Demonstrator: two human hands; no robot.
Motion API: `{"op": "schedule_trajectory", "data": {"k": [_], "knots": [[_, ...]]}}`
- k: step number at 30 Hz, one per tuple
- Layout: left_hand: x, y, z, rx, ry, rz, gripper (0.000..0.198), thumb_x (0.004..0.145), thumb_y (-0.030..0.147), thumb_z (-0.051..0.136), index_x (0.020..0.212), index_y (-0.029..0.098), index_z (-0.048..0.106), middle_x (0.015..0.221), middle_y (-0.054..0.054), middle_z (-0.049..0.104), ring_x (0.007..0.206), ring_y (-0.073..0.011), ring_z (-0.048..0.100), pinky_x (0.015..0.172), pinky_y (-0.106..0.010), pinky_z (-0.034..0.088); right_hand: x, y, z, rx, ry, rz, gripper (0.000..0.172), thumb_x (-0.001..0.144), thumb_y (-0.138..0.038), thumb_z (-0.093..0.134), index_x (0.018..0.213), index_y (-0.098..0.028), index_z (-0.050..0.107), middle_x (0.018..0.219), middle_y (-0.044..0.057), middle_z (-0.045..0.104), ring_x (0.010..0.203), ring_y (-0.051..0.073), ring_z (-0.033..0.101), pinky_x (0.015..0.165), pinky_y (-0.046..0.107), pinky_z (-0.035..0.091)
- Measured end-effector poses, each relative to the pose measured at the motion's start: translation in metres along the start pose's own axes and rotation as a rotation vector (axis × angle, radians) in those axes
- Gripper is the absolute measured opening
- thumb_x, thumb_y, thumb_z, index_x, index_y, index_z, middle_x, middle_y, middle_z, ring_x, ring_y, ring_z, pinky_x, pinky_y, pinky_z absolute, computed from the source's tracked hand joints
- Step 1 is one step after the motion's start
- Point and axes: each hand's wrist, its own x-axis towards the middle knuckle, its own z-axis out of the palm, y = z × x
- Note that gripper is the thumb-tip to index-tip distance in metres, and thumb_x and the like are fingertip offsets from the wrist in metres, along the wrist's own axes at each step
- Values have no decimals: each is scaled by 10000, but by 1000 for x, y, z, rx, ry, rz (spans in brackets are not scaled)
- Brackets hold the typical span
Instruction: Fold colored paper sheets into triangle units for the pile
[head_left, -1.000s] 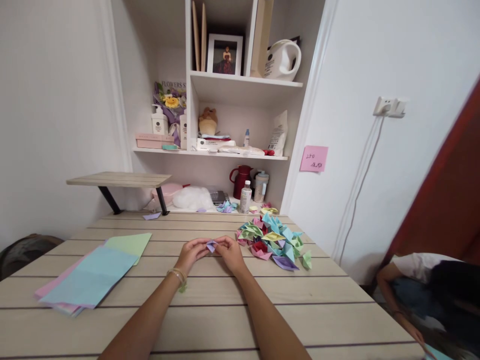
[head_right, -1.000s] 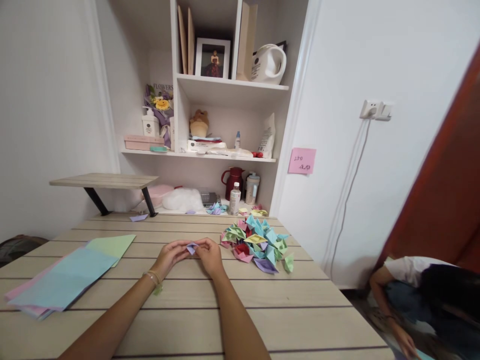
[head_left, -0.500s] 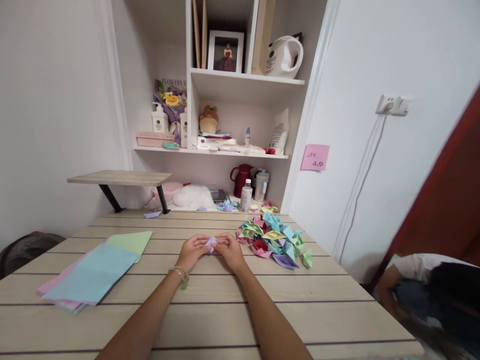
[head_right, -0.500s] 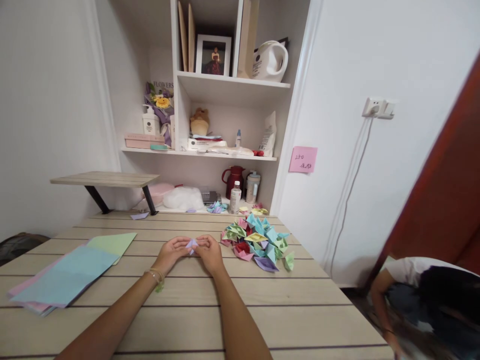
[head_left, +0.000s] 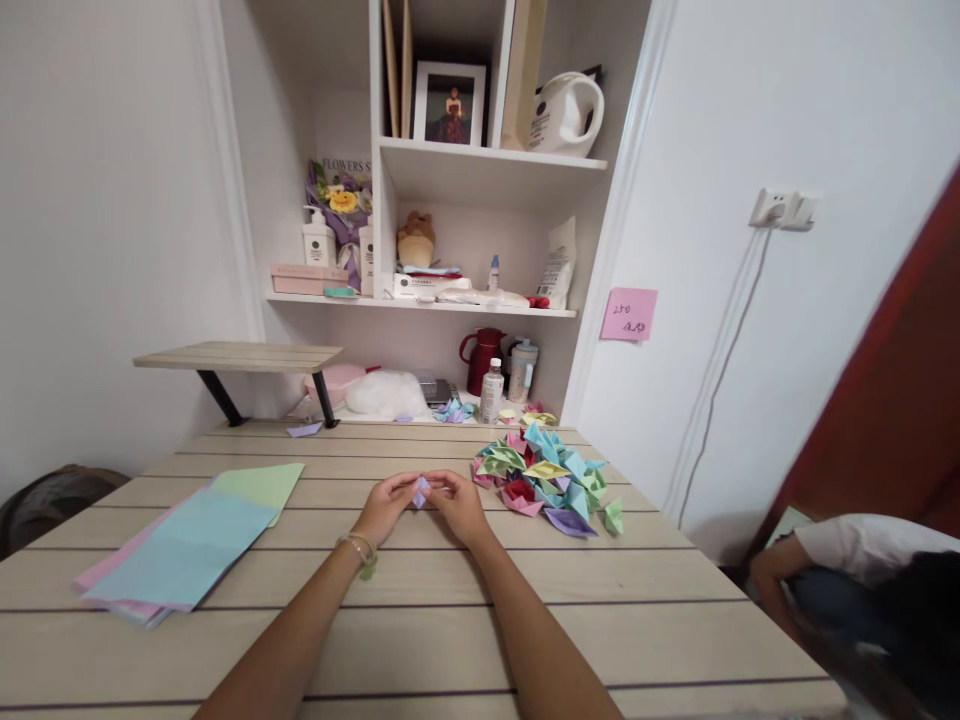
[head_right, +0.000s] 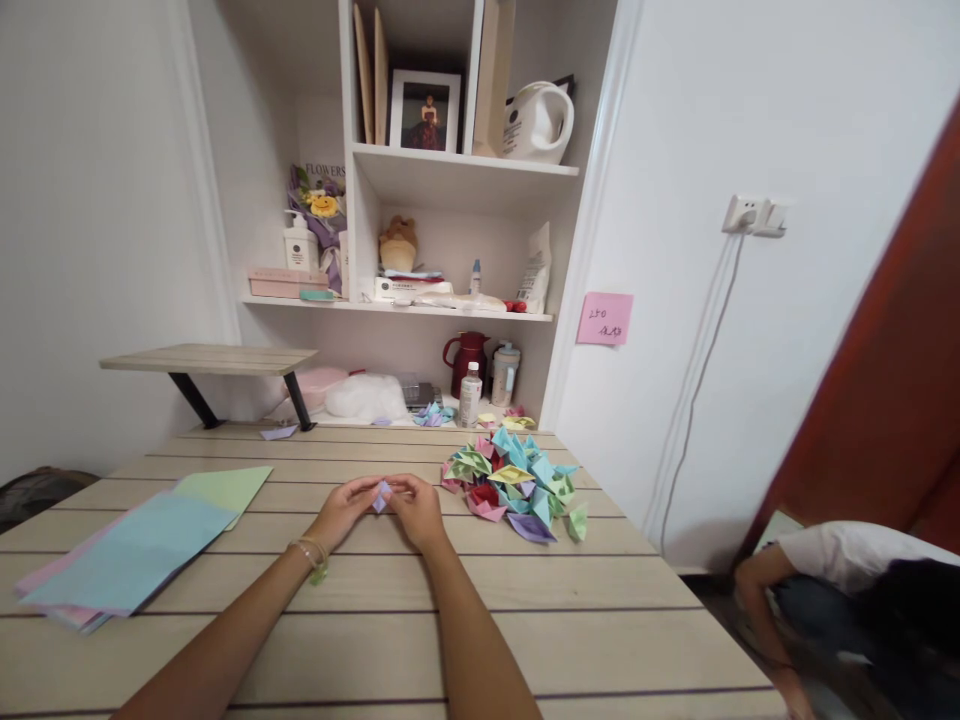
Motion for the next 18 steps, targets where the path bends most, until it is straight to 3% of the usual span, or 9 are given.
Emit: {"op": "schedule_trajectory", "data": {"k": [7, 11, 18], "knots": [[0, -2, 0, 77, -8, 27, 351, 581, 308, 693, 869, 111, 662, 889, -104, 676, 812, -200, 610, 740, -297, 472, 1, 0, -2, -115, 31, -29, 282, 648, -294, 629, 904, -174, 633, 775, 40, 661, 622, 149, 599, 569, 256, 491], [-1, -2, 0, 116, -30, 30, 310, 642, 353, 633, 847, 124, 672, 868, -87, 677, 779, -191, 609, 702, -296, 486, 0, -4, -3, -121, 45, -48, 273, 685, -298, 594, 925, -173, 629, 787, 42, 659, 641, 153, 610, 614, 271, 496], [-4, 4, -2, 419, 34, 272, 214, 663, 331, 608, 789, 183, 698, 822, -64, 678, 822, -204, 592, 776, -307, 446, -4, -17, -4, -407, 98, -90, 158, 691, -317, 603, 771, -196, 666, 745, 36, 670, 658, 169, 609, 651, 287, 478]]}}
